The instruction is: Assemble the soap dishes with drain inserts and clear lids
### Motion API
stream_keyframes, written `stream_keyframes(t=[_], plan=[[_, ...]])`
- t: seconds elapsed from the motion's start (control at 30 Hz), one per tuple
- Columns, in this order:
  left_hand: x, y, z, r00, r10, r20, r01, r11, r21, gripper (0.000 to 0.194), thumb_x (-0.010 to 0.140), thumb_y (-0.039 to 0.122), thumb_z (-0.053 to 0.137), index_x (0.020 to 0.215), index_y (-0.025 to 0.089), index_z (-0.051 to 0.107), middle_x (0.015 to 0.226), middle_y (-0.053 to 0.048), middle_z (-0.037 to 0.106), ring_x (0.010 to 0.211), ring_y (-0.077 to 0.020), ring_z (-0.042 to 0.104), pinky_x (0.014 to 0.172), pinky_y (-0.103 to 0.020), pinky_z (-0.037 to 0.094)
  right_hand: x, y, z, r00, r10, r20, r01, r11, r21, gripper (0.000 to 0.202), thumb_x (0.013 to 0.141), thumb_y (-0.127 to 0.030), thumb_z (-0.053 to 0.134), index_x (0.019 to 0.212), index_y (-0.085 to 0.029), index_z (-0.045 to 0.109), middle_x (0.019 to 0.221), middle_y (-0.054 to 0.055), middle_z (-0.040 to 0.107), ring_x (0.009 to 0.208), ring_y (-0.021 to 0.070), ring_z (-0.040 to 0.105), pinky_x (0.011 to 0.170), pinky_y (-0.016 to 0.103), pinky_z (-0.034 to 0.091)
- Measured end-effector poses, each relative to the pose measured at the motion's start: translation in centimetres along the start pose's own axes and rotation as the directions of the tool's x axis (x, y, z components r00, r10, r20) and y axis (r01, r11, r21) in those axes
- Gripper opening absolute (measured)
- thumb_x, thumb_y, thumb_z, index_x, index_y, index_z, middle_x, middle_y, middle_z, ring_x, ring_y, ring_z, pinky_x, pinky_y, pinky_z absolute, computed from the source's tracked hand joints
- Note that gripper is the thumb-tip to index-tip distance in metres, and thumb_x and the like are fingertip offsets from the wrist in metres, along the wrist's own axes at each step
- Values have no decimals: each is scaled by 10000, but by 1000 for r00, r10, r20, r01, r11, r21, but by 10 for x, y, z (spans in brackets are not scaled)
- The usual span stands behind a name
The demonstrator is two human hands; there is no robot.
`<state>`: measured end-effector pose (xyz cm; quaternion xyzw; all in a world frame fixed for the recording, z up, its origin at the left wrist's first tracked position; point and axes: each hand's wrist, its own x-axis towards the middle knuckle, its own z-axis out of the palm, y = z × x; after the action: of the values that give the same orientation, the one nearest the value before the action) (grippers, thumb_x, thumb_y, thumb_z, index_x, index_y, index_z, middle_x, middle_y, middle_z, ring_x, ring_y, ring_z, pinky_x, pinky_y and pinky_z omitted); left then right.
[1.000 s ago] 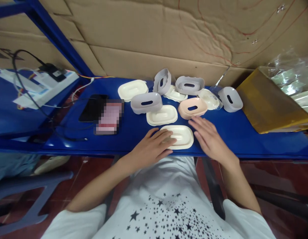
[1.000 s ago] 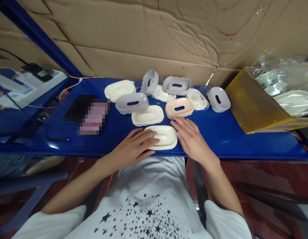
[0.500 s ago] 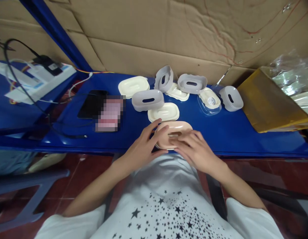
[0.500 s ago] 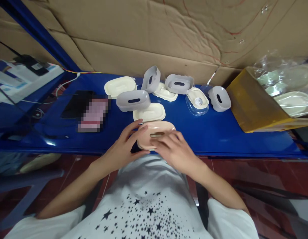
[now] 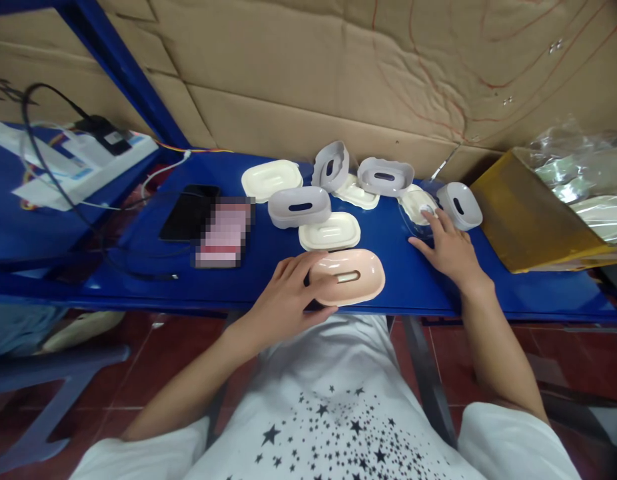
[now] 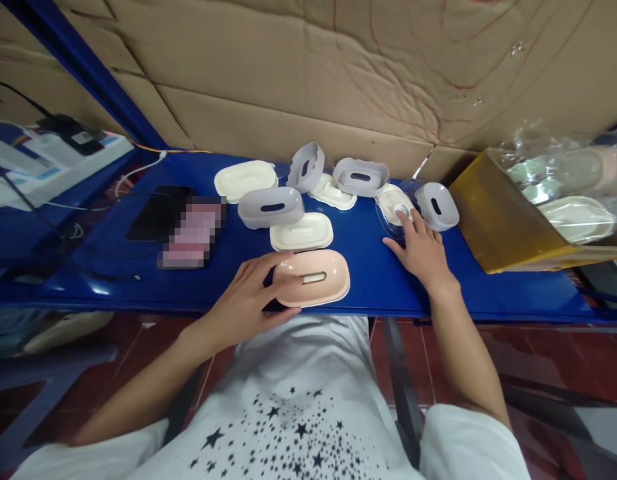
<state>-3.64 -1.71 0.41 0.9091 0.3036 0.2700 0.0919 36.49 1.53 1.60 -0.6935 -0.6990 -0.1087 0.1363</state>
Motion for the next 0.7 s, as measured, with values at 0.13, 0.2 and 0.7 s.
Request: stream_keyframes(t=[0.13, 0.2, 0.7], plan=[[6, 3, 5, 999, 23, -40, -27, 994, -106, 469, 1030, 283, 711, 1477, 291, 570, 1590, -176, 531, 1531, -361, 518, 1204, -594, 531, -22, -8, -11, 990, -111, -81, 120, 987, 109, 567, 1096, -504, 546, 1604, -253, 555, 1711, 215, 478, 1593, 482, 433, 1222, 776, 382], [9, 4, 6, 999, 23, -30, -27, 990, -139, 512, 1030, 268, 715, 1509, 319, 544, 1609, -160, 517, 1546, -356, 506, 1230, -602, 521, -36, -30, -22, 958, -286, -29, 282, 914, 290, 555, 1111, -464, 545, 1646, -320, 503, 1749, 151, 447, 1622, 404, 422, 1269, 701, 397], [16, 4, 10, 990, 83, -111, -101, 979, -174, 190, 1051, 307, 727, 1210, 246, 642, 1525, -173, 562, 1541, -313, 522, 1231, -522, 550, -60, -74, -15, 899, -437, -36, 353, 671, 652, 346, 1059, -363, 702, 1393, -322, 623, 1546, 119, 630, 1489, 329, 595, 1202, 575, 553]])
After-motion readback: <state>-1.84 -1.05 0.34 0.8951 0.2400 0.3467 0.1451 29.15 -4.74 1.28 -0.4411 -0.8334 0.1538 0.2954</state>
